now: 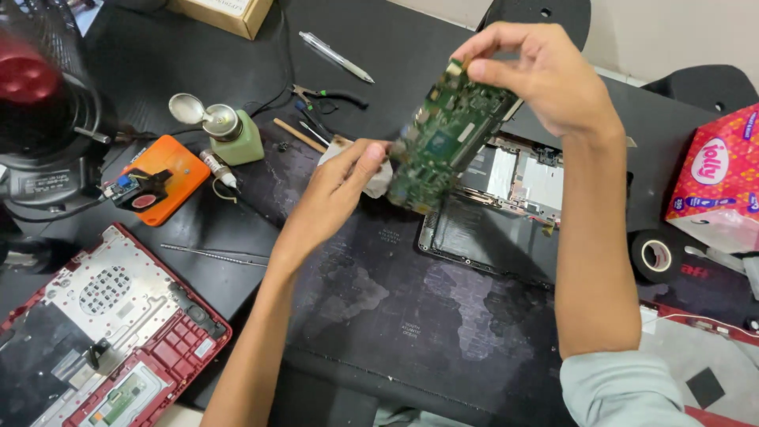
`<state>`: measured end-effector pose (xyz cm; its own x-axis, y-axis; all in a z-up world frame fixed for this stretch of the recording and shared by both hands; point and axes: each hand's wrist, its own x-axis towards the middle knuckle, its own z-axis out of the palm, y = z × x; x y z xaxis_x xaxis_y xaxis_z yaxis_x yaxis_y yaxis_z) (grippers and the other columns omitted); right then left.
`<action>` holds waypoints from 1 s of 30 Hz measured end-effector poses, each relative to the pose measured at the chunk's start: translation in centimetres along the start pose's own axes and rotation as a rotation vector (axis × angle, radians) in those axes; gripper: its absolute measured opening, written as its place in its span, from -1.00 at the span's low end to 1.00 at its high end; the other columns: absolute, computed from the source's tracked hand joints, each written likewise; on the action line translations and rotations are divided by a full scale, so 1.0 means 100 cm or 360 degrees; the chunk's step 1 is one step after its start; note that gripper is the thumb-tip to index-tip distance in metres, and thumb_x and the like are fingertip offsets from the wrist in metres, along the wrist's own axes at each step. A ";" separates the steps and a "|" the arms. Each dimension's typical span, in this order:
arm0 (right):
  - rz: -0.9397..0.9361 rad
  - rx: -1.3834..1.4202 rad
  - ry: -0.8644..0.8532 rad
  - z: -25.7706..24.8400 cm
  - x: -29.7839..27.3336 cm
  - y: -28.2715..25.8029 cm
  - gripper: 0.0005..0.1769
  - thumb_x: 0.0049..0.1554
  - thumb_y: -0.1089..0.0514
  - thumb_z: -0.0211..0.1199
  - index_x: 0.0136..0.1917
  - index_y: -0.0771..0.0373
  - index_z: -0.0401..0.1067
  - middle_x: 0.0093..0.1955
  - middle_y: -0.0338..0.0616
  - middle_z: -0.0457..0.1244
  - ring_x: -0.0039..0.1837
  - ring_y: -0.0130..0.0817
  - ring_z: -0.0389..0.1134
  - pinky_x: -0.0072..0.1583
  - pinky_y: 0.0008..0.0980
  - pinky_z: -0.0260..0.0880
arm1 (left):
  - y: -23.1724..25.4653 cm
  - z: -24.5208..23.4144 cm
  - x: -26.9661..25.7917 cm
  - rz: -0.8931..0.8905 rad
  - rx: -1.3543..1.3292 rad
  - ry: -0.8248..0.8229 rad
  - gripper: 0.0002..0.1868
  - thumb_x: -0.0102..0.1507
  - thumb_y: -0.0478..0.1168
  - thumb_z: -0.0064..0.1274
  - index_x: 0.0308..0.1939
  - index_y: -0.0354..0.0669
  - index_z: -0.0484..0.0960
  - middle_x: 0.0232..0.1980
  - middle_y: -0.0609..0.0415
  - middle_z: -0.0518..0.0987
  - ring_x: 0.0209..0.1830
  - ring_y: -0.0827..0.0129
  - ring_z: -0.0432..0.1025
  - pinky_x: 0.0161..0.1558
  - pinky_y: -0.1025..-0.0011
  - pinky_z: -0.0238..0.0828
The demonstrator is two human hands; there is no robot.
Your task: The person disassembles a red laptop, removing the back cover and separating the screen assembly. They then use a screwdriver to remove screws from the laptop's base and clean the motherboard with a cloth.
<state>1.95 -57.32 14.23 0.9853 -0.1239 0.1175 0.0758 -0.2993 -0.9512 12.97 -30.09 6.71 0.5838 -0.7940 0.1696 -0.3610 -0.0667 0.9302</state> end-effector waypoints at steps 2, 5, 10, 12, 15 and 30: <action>-0.0023 0.0125 0.0137 0.002 0.003 0.007 -0.79 0.28 0.25 0.28 0.18 0.35 0.47 0.04 -0.25 0.36 0.01 -0.61 0.32 0.02 -0.60 0.27 | 0.000 -0.005 0.002 -0.0293 -0.0259 -0.0142 -0.69 0.51 -0.10 -0.07 0.12 -0.23 0.64 -0.26 0.01 0.47 -0.19 0.41 0.29 -0.16 0.36 0.24; -0.0049 0.0478 0.0203 0.005 0.010 0.021 -0.78 0.31 0.25 0.30 0.21 0.31 0.43 0.09 -0.26 0.35 0.06 -0.60 0.32 0.07 -0.60 0.26 | 0.004 -0.018 0.000 -0.0093 -0.0818 -0.0113 -0.70 0.34 -0.26 0.16 0.12 -0.25 0.52 -0.01 0.14 0.64 -0.05 0.59 0.47 0.01 0.50 0.44; 0.0117 0.0398 0.0083 0.014 0.014 0.018 -0.76 0.29 0.21 0.28 0.21 0.27 0.40 0.10 -0.25 0.36 0.10 -0.54 0.39 0.13 -0.50 0.44 | -0.001 -0.050 -0.006 -0.0157 -0.0854 0.0132 -0.70 0.31 -0.35 0.15 0.11 -0.31 0.55 0.00 0.01 0.68 -0.01 0.51 0.52 0.13 0.47 0.44; 0.0102 0.0353 0.0044 0.016 0.016 0.019 -0.75 0.29 0.21 0.28 0.21 0.28 0.40 0.09 -0.24 0.36 0.09 -0.53 0.38 0.12 -0.48 0.44 | 0.001 -0.058 -0.011 -0.0169 -0.0852 0.0162 -0.71 0.31 -0.35 0.16 0.11 -0.32 0.56 -0.02 0.01 0.68 -0.01 0.51 0.52 0.14 0.47 0.43; 0.0093 0.0297 -0.0012 0.019 0.015 0.011 -0.76 0.29 0.21 0.27 0.20 0.31 0.41 0.07 -0.22 0.37 0.06 -0.51 0.40 0.12 -0.46 0.45 | 0.003 -0.065 -0.017 -0.0186 -0.0842 0.0191 -0.72 0.31 -0.34 0.15 0.09 -0.33 0.57 -0.03 0.01 0.69 -0.01 0.51 0.51 0.16 0.47 0.41; 0.0076 -0.0062 0.0002 0.046 0.006 0.020 -0.78 0.37 0.19 0.29 -0.01 0.43 0.48 -0.12 -0.13 0.35 -0.05 -0.46 0.42 0.05 -0.49 0.40 | 0.039 -0.103 -0.122 -0.0314 -0.0706 0.0401 -0.70 0.30 -0.35 0.14 0.11 -0.38 0.62 -0.03 0.05 0.69 -0.04 0.50 0.52 0.11 0.49 0.43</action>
<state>3.43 -53.66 11.15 0.9874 -0.1403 0.0728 0.0228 -0.3297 -0.9438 11.93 -14.43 11.60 0.7853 -0.6191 0.0001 0.0826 0.1050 0.9910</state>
